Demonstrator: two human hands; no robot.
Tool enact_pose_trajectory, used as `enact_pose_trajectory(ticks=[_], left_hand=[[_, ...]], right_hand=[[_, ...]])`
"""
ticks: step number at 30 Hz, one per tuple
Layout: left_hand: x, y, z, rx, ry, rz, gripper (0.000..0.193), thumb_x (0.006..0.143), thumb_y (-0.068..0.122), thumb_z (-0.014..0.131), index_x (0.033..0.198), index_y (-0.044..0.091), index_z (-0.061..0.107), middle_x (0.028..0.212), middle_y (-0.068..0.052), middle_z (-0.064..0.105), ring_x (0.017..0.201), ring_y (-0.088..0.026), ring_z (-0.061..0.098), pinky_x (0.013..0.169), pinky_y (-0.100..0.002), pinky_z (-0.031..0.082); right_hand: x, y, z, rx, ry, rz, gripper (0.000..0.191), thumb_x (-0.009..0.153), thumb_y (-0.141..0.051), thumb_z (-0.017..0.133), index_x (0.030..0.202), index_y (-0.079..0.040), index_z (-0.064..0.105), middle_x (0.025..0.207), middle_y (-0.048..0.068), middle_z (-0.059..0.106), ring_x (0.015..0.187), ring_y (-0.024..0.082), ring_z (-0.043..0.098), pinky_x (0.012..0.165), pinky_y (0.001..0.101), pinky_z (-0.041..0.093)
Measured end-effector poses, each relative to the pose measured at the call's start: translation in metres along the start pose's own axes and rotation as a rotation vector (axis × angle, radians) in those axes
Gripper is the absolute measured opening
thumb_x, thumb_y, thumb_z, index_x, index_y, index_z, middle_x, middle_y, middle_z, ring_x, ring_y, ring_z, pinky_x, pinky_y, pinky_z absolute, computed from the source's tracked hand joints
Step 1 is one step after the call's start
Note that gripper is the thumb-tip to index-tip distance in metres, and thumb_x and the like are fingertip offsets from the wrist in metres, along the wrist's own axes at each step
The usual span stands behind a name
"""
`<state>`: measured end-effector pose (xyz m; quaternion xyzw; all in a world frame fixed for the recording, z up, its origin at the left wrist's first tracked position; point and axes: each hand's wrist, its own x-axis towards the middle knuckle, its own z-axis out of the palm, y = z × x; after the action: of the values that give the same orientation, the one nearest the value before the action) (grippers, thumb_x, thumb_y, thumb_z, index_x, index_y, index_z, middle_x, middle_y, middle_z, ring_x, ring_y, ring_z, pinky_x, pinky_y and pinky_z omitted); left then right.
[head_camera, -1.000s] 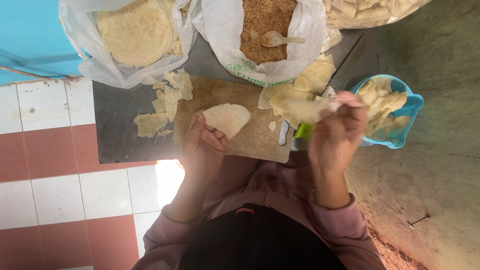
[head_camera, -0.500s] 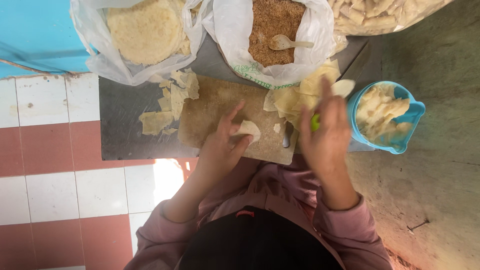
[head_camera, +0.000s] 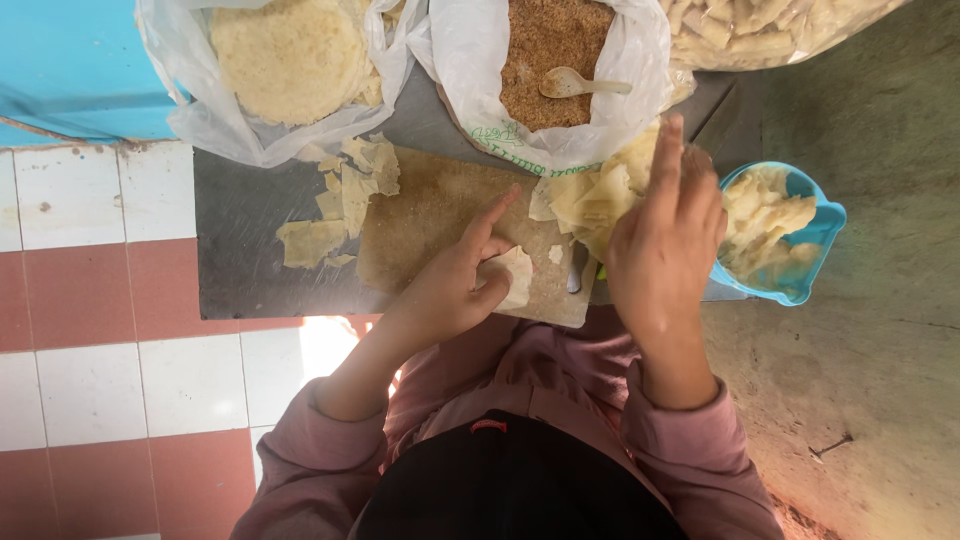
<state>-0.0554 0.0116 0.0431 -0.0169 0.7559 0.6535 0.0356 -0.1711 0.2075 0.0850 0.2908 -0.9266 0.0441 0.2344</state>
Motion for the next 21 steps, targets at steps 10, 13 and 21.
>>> enact_pose_trajectory(ticks=[10, 13, 21], left_hand=[[-0.004, 0.014, -0.022, 0.077, -0.105, -0.189, 0.099, 0.087, 0.007, 0.062, 0.165, 0.018, 0.002, 0.107, -0.015, 0.079, 0.095, -0.026, 0.077, 0.090, -0.033, 0.055], [-0.012, 0.012, -0.036, 0.110, -0.078, -0.347, 0.099, 0.086, 0.013, 0.067, 0.165, 0.021, 0.008, 0.097, -0.015, 0.078, 0.084, -0.026, 0.075, 0.081, -0.033, 0.057], [-0.022, -0.017, -0.044, 0.315, 0.212, -0.204, 0.029, 0.094, 0.023, 0.069, 0.120, 0.010, 0.070, 0.103, -0.009, 0.078, 0.088, -0.023, 0.077, 0.075, -0.035, 0.059]], right_hand=[[-0.034, -0.058, 0.010, 1.170, -0.239, 0.058, 0.064, 0.087, 0.010, 0.072, 0.145, 0.003, 0.044, 0.137, 0.021, 0.060, 0.103, 0.023, 0.073, 0.086, 0.0295, 0.059], [-0.043, -0.062, 0.022, 1.356, -0.300, 0.264, 0.059, 0.093, 0.011, 0.068, 0.147, 0.003, 0.045, 0.129, 0.014, 0.062, 0.101, 0.015, 0.072, 0.084, 0.0262, 0.061], [-0.043, -0.061, 0.046, 1.235, -0.286, 0.344, 0.062, 0.093, 0.011, 0.069, 0.150, 0.002, 0.047, 0.100, 0.007, 0.065, 0.089, 0.009, 0.067, 0.079, 0.0228, 0.058]])
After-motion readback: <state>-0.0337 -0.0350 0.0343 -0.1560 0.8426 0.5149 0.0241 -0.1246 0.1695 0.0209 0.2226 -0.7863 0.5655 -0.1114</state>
